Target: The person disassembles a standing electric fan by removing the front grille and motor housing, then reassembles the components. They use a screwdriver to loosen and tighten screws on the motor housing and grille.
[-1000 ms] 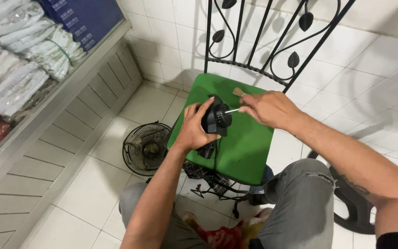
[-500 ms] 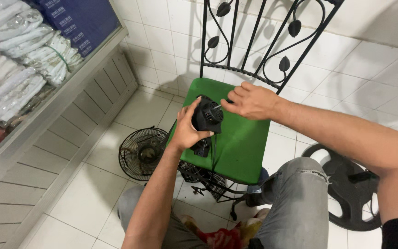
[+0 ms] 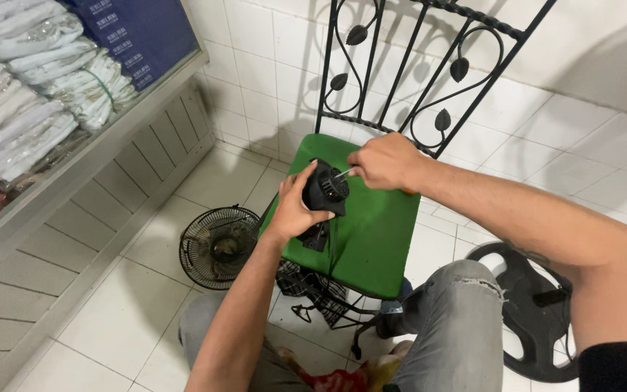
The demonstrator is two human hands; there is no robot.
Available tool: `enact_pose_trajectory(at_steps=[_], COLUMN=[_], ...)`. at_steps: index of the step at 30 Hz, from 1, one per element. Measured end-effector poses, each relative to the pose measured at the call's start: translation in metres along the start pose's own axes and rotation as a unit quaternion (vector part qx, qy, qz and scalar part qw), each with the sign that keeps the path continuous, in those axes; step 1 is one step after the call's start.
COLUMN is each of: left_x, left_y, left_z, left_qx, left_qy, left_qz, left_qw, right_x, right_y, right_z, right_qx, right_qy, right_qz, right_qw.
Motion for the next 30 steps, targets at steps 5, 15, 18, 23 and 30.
enact_pose_trajectory(at_steps=[5, 15, 18, 23, 30], left_x=[0.0, -0.013, -0.007, 0.017, 0.046], left_y=[-0.002, 0.008, 0.025, 0.046, 0.049], left_z=[0.003, -0.001, -0.006, -0.002, 0.0], left_qx=[0.03, 0.012, -0.051, -0.059, 0.037], left_qy=[-0.016, -0.027, -0.065, -0.096, -0.062], left_qz=[0.002, -0.281, -0.364, -0.392, -0.323], left_qw=[0.999, 0.959, 0.928, 0.913, 0.944], right_x=[-0.003, 0.047, 0.096, 0.19, 0.212], right_y=[-0.012, -0.075, -0.09, -0.054, -0.039], right_z=[0.009, -0.017, -0.024, -0.033, -0.018], right_qx=[0.047, 0.189, 0.245, 0.319, 0.294], right_qy=[0.049, -0.026, -0.134, -0.186, -0.25], right_qz=[0.059, 0.182, 0.283, 0.367, 0.362], right_qw=[0.996, 0.965, 0.918, 0.854, 0.849])
Point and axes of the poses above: each hand's wrist, its own z-axis towards the middle knuckle, its own x-axis out of the palm, y = z × x, the point moved 9 cm from there along z, towards the middle knuckle, and after that the axes turned 7 degrees about -z, right-handed, at the moved point
